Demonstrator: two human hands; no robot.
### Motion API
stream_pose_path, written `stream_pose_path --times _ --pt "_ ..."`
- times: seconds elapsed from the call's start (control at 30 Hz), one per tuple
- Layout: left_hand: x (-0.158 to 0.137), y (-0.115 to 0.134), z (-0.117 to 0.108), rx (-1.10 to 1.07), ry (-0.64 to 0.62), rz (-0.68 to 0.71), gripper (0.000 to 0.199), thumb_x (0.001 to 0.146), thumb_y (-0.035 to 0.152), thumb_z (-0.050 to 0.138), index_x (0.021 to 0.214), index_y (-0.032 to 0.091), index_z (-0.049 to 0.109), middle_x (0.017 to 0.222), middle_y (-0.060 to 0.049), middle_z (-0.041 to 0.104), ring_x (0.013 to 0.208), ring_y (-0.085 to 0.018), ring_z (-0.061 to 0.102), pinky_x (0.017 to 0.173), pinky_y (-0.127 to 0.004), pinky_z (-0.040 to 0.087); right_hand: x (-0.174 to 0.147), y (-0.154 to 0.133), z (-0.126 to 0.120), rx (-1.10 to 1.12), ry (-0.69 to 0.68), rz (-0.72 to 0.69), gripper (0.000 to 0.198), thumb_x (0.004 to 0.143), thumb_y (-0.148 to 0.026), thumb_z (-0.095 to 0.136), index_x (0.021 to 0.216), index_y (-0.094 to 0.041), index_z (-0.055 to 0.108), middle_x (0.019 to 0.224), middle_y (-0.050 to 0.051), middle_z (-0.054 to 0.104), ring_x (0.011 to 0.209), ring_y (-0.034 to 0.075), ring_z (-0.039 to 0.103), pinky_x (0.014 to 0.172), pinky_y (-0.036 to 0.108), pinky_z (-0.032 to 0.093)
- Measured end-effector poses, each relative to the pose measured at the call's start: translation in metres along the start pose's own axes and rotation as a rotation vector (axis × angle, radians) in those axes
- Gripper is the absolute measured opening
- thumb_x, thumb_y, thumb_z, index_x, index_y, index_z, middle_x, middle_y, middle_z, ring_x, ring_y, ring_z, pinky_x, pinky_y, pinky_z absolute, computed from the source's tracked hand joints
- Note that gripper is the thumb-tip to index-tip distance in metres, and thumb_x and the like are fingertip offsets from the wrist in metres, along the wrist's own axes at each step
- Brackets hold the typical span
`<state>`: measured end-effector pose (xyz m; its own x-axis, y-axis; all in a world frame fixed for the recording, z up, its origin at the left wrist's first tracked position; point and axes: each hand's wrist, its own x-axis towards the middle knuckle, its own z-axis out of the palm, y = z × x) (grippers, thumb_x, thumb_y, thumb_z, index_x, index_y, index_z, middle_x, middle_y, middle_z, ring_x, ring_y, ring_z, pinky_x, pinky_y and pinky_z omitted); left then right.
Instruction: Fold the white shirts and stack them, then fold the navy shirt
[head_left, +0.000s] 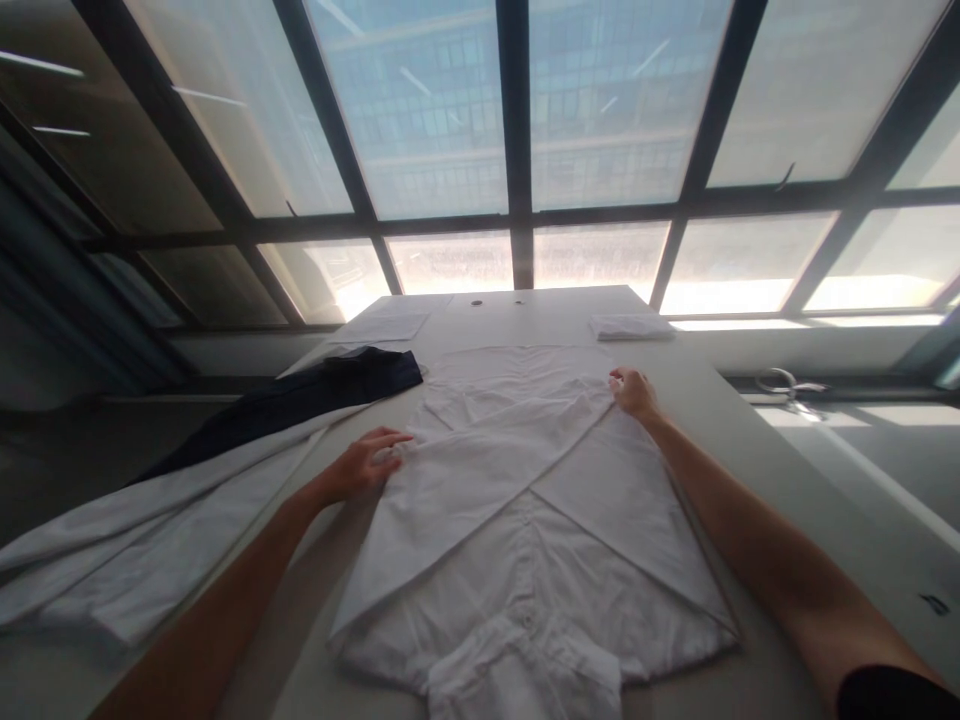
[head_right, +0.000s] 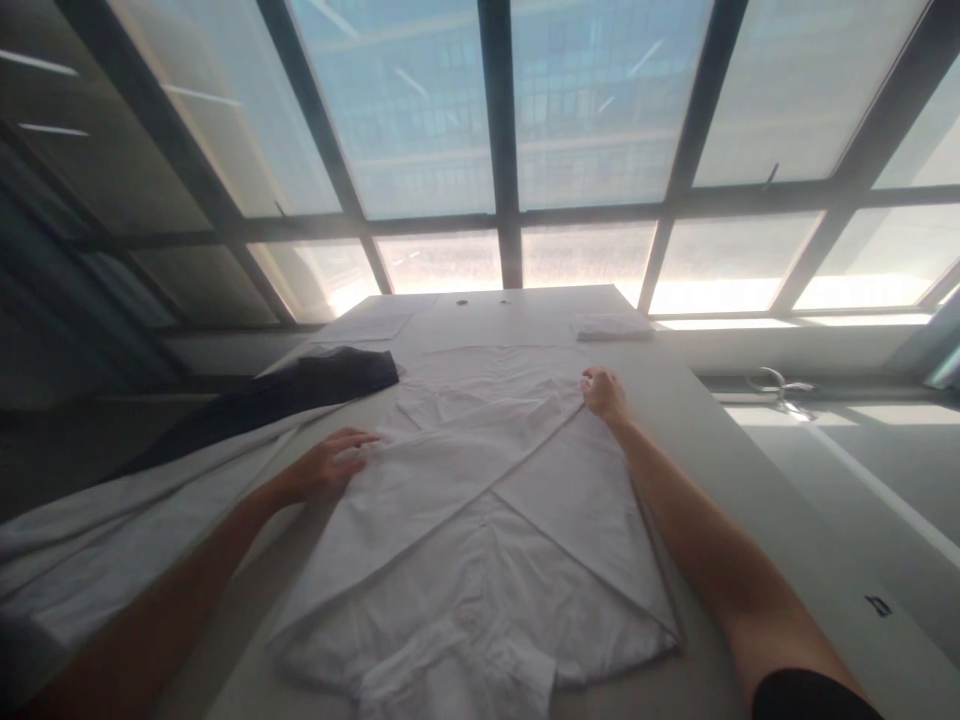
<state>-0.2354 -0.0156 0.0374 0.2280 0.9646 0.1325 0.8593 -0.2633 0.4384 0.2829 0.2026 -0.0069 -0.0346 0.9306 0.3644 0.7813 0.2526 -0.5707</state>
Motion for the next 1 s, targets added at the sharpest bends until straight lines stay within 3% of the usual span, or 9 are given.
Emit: stream_pose_path --times 0.1,0.2,0.27,0.37,0.5,0.63,0.8,1.0 --pt "0.003 0.022 0.013 0.109 0.064 0.116 0.053 0.096 0.053 0.049 0.135 0.020 0.064 0.139 -0.013 0.061 0.131 -0.030 0.052 0.114 -0.043 0.037 -0.010 -0.037 0.007 -0.006 -0.055 -0.131 0.038 0.094 -0.030 0.050 0.124 -0.015 0.068 0.132 0.015 0.064 0.128 0.029 0.052 0.114 0.039 0.033" --pt "0.003 0.050 0.033 0.159 -0.054 0.235 0.055 0.103 0.047 0.040 0.150 0.021 0.048 0.155 -0.009 0.045 0.145 -0.027 0.038 0.120 -0.044 0.030 -0.035 -0.079 0.027 -0.021 -0.260 -0.421 0.052 0.100 -0.037 0.044 0.143 -0.010 0.054 0.149 0.018 0.051 0.141 0.028 0.041 0.118 0.039 0.028" --pt "0.001 0.065 0.046 0.190 -0.143 0.298 0.056 0.105 0.045 0.036 0.156 0.023 0.038 0.161 -0.007 0.034 0.151 -0.026 0.027 0.122 -0.045 0.023 -0.054 -0.098 0.042 -0.033 -0.418 -0.573 0.057 0.102 -0.043 0.039 0.151 -0.014 0.045 0.159 0.015 0.038 0.149 0.027 0.027 0.120 0.042 0.022" --pt "-0.003 0.074 0.060 0.240 -0.235 0.334 0.057 0.106 0.046 0.035 0.159 0.026 0.031 0.164 -0.006 0.025 0.153 -0.027 0.018 0.124 -0.049 0.016 -0.068 -0.099 0.053 -0.074 -0.570 -0.668 0.060 0.104 -0.051 0.032 0.156 -0.021 0.037 0.165 0.010 0.026 0.153 0.025 0.017 0.122 0.046 0.014" --pt "-0.008 0.075 0.064 0.282 -0.248 0.328 0.056 0.106 0.047 0.036 0.159 0.032 0.024 0.165 -0.003 0.021 0.153 -0.027 0.019 0.124 -0.050 0.012 -0.049 -0.065 0.043 -0.203 -0.557 -0.487 0.062 0.105 -0.050 0.026 0.158 -0.017 0.032 0.165 0.013 0.021 0.153 0.027 0.016 0.122 0.050 0.013" --pt "-0.008 0.072 0.065 0.310 -0.245 0.339 0.056 0.106 0.048 0.035 0.159 0.033 0.024 0.165 -0.003 0.020 0.152 -0.027 0.020 0.124 -0.049 0.013 -0.028 -0.036 0.030 -0.295 -0.508 -0.328 0.059 0.105 -0.044 0.025 0.159 -0.019 0.028 0.166 0.009 0.019 0.153 0.029 0.013 0.121 0.055 0.011" --pt "-0.007 0.068 0.068 0.345 -0.222 0.363 0.057 0.107 0.052 0.031 0.160 0.034 0.020 0.165 -0.001 0.019 0.152 -0.027 0.021 0.124 -0.048 0.014 -0.019 -0.023 0.024 -0.280 -0.511 -0.294 0.062 0.105 -0.049 0.022 0.160 -0.020 0.026 0.167 0.009 0.017 0.153 0.026 0.014 0.122 0.049 0.014" --pt "-0.004 0.064 0.069 0.326 -0.250 0.356 0.057 0.107 0.052 0.031 0.160 0.034 0.020 0.166 -0.001 0.017 0.153 -0.027 0.018 0.124 -0.050 0.014 -0.011 -0.004 0.014 -0.191 -0.449 -0.195 0.059 0.106 -0.043 0.014 0.157 -0.020 0.034 0.162 0.010 0.032 0.150 0.023 0.026 0.122 0.046 0.019"
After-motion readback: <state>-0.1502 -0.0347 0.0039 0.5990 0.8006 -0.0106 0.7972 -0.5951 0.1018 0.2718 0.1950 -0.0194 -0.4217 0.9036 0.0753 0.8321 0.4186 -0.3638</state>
